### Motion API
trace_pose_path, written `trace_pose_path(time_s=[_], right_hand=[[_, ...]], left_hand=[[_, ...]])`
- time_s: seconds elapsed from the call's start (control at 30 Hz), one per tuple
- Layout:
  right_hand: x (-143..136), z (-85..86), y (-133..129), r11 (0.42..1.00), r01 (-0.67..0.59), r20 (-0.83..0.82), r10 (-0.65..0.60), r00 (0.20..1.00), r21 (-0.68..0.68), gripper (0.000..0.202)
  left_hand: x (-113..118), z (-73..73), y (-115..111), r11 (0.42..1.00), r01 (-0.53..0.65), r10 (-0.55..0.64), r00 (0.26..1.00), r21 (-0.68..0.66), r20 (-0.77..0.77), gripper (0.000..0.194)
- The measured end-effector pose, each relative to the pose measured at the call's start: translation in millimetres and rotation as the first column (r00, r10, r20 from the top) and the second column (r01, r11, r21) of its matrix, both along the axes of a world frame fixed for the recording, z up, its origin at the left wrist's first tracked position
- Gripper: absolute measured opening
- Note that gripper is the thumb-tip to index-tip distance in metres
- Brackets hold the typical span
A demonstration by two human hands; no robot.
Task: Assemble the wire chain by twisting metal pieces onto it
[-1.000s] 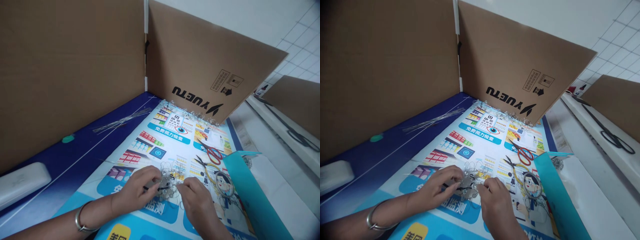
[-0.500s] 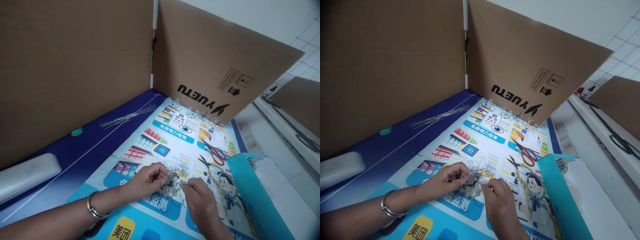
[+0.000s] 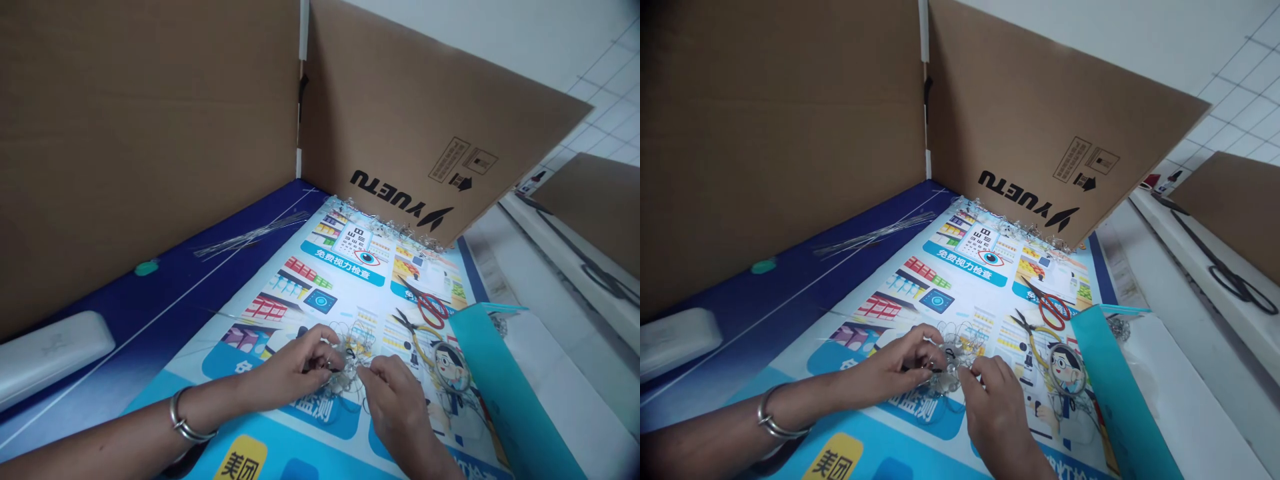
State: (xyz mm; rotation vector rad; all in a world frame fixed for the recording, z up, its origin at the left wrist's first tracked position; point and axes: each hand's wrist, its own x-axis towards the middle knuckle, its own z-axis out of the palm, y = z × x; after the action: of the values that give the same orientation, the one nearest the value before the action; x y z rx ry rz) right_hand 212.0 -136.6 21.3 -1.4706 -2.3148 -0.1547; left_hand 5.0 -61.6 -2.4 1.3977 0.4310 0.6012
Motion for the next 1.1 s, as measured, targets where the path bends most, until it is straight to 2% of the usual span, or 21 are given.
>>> trace_pose_path(time_s=[0.1,0.23,0.43,0.53,0.67,0.83,1.1], right_hand=[[-1,2.0,0,0.999,-0.020,-0.020,0.020,1.000,0.025,0.022],[-1,1.4,-1,0.999,-0.030,-0.024,0.031,0.999,0.029,0.023],[0,-4.0,-3,0.997,-0.044,-0.004,0.044,0.999,0.062,0.024],[0,-5.4,-4,0.997,-0.041,-0.007,0.042,0.999,0.058,0.024],[-1,-5.2,-5,0.998,-0.046,-0.019,0.047,0.999,0.038,0.025],[-3,-3.9,-4,0.995,-0.062,-0.038,0.065,0.997,0.078,0.023],[-2,-2.4,-4,0.995,-0.071,-0.089,0.077,0.993,0.069,0.023]], left_hand=[[2,-2.1,-1,1.000,0.005,-0.005,0.999,0.005,-0.038,0.045],[5,-2.6,-3,1.000,-0.009,0.010,0.994,0.008,-0.106,0.049],[9,-6.1,-4,0.988,-0.004,0.002,1.000,-0.153,-0.014,0.053],[10,-9.3,-4,0.982,-0.007,0.012,1.000,-0.186,0.029,0.053],[8,-5.8,-5,0.989,-0.015,0.018,1.000,-0.146,0.022,0.046],[6,2.3,-7,0.998,-0.065,0.064,0.997,-0.022,-0.042,0.038],[5,0.1,-8,0.995,-0.090,0.093,0.993,0.041,-0.066,0.036]])
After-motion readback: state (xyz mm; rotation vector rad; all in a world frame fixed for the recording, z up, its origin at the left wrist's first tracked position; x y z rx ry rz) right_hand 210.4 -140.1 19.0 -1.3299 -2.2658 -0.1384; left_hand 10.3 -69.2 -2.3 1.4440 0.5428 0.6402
